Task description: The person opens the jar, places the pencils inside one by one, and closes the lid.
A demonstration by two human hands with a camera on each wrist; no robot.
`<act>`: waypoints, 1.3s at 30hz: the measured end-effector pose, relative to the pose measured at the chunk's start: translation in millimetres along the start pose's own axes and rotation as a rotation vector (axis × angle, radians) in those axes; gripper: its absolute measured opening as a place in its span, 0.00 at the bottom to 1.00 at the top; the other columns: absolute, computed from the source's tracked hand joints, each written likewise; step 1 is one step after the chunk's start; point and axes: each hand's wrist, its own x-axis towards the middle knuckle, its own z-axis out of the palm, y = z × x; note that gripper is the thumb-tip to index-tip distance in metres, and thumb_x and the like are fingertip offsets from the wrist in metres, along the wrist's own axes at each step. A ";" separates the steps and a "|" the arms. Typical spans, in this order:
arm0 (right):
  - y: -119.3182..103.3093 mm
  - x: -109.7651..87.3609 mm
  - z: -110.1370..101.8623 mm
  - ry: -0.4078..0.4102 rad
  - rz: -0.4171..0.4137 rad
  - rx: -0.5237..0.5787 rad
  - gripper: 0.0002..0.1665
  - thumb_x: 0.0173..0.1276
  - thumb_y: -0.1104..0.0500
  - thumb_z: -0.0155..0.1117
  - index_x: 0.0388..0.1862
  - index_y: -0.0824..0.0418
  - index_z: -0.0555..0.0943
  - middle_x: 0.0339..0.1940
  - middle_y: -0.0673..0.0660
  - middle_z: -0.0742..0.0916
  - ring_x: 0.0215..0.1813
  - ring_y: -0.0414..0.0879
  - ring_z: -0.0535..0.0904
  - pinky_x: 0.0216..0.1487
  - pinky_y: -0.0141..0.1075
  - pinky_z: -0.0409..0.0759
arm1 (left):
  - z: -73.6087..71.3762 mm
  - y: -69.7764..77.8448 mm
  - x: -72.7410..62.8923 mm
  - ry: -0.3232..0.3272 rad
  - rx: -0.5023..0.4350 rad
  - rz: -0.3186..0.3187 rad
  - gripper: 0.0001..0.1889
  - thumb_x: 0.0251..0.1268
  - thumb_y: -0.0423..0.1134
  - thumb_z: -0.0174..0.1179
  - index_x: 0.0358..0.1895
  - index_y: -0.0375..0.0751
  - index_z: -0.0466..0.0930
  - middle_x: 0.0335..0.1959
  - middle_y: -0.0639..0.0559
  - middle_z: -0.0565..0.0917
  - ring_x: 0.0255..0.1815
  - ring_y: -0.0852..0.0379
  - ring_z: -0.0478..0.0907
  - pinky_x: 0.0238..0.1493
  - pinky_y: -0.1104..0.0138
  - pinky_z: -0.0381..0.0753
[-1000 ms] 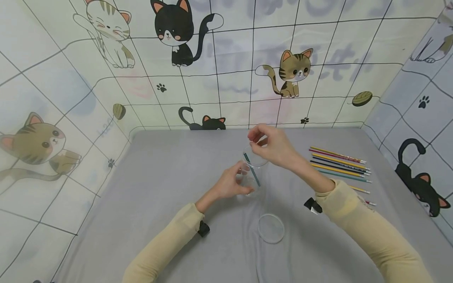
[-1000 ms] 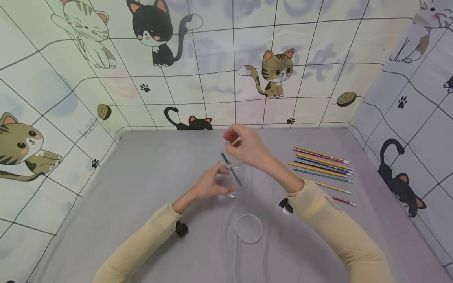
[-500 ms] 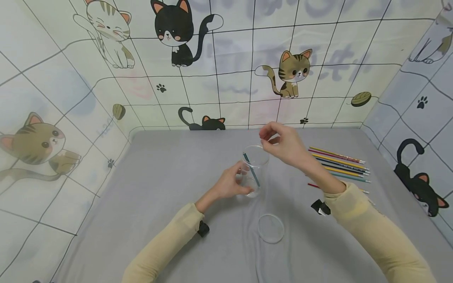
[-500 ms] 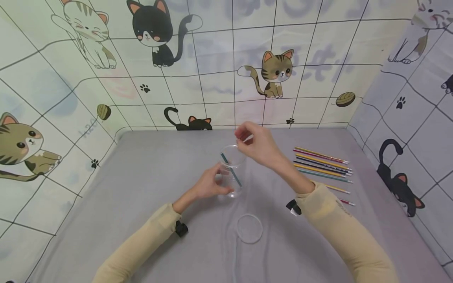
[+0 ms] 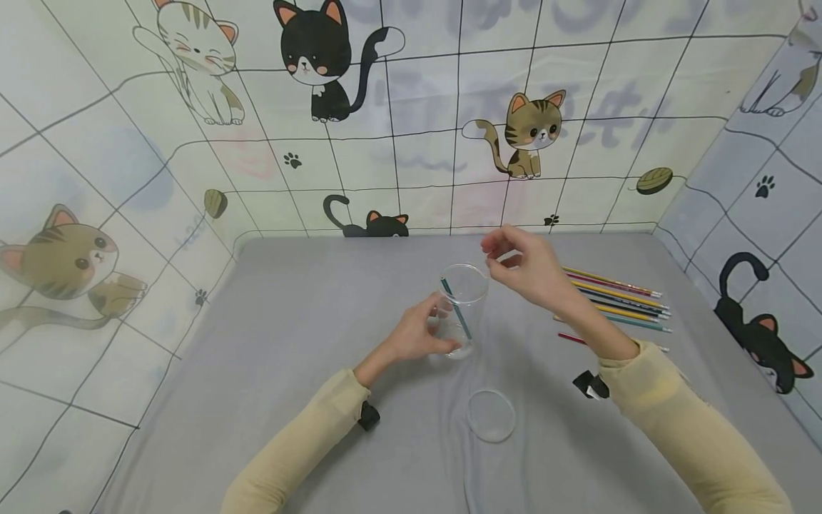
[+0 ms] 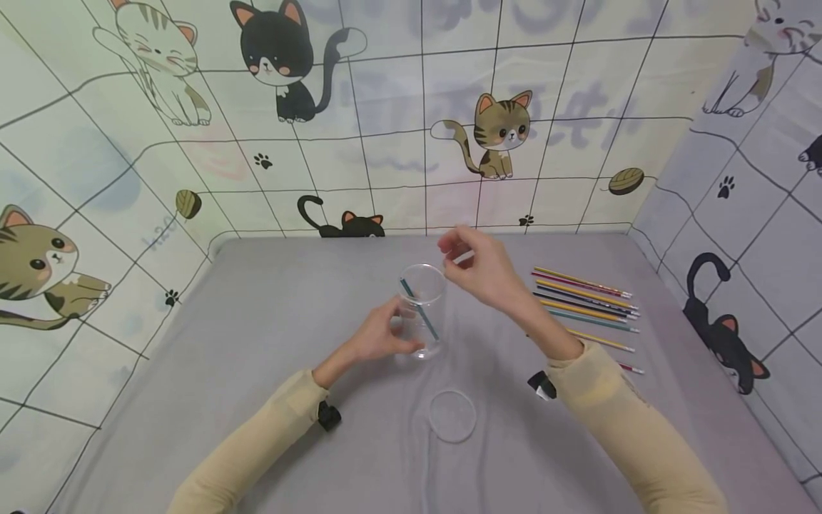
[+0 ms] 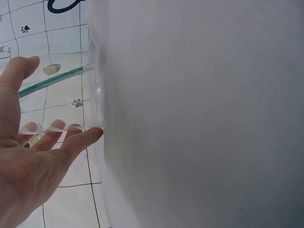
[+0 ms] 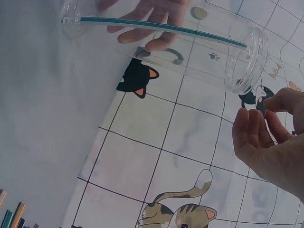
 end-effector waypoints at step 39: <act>56.6 -65.7 -26.8 0.085 0.180 -0.025 0.19 0.66 0.73 0.65 0.55 0.69 0.77 0.50 0.62 0.83 0.48 0.53 0.80 0.43 0.20 0.77 | 2.4 0.7 0.2 0.013 0.011 0.000 0.33 0.49 0.34 0.76 0.59 0.45 0.70 0.57 0.50 0.79 0.59 0.49 0.77 0.49 0.67 0.82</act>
